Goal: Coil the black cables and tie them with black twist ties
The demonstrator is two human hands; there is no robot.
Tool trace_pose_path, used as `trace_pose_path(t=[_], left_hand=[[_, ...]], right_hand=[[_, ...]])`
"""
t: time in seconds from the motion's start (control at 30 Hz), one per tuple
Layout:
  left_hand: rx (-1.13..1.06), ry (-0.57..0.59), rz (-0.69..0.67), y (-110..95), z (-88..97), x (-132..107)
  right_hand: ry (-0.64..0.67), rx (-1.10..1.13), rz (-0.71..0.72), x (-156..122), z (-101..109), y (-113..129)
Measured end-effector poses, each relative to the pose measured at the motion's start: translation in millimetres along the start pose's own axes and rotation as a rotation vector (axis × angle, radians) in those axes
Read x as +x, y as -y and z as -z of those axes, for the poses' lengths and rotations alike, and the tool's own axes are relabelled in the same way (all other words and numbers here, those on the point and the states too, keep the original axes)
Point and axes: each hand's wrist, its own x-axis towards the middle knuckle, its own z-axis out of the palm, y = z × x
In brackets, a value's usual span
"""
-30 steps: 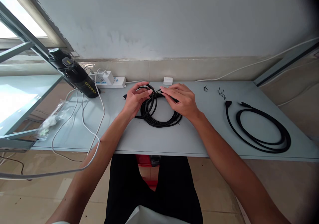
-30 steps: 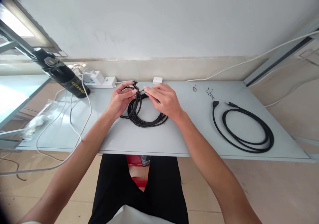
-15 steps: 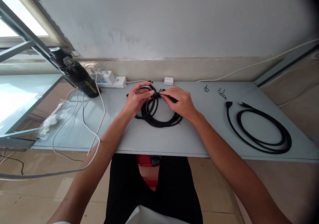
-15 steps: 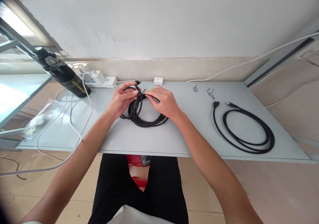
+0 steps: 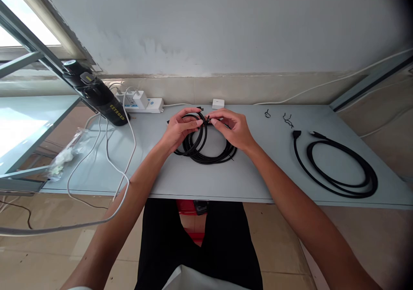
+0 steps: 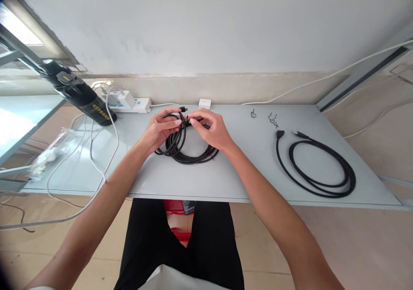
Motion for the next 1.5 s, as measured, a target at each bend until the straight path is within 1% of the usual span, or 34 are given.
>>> trace_pose_path(t=[0.07, 0.17, 0.27, 0.5, 0.73, 0.97, 1.2, 1.33, 1.5], left_hand=[[0.006, -0.007, -0.004, 0.6, -0.1, -0.2], [0.017, -0.029, -0.009, 1.5, -0.2, -0.1], [0.013, -0.048, -0.014, 1.6, -0.4, 0.0], [0.000, -0.053, -0.024, -1.2, -1.8, -0.7], [0.037, -0.016, 0.004, 0.0, 0.6, -0.4], [0.034, -0.019, -0.009, 1.9, 3.7, 0.3], [0.020, -0.004, 0.009, -1.8, -1.3, -0.5], [0.038, 0.025, 0.011, -2.7, -2.5, -0.9], [0.057, 0.077, 0.001, 1.6, -0.1, 0.1]], right_hand=[[-0.017, 0.046, -0.019, 1.2, 0.5, 1.1], [-0.057, 0.052, -0.041, 3.3, 0.5, 0.5], [-0.056, 0.047, -0.063, 4.1, -0.3, -0.7], [0.001, 0.070, -0.198, 2.3, -0.2, -6.3], [0.084, 0.154, -0.321, 2.9, 0.0, -11.0], [0.113, 0.182, -0.325, 3.3, 0.3, -11.0], [0.137, 0.164, -0.312, 1.1, -2.2, -4.6], [0.146, 0.143, -0.280, -0.8, -6.5, -4.3], [0.172, 0.123, -0.287, -1.7, -7.1, -7.0]])
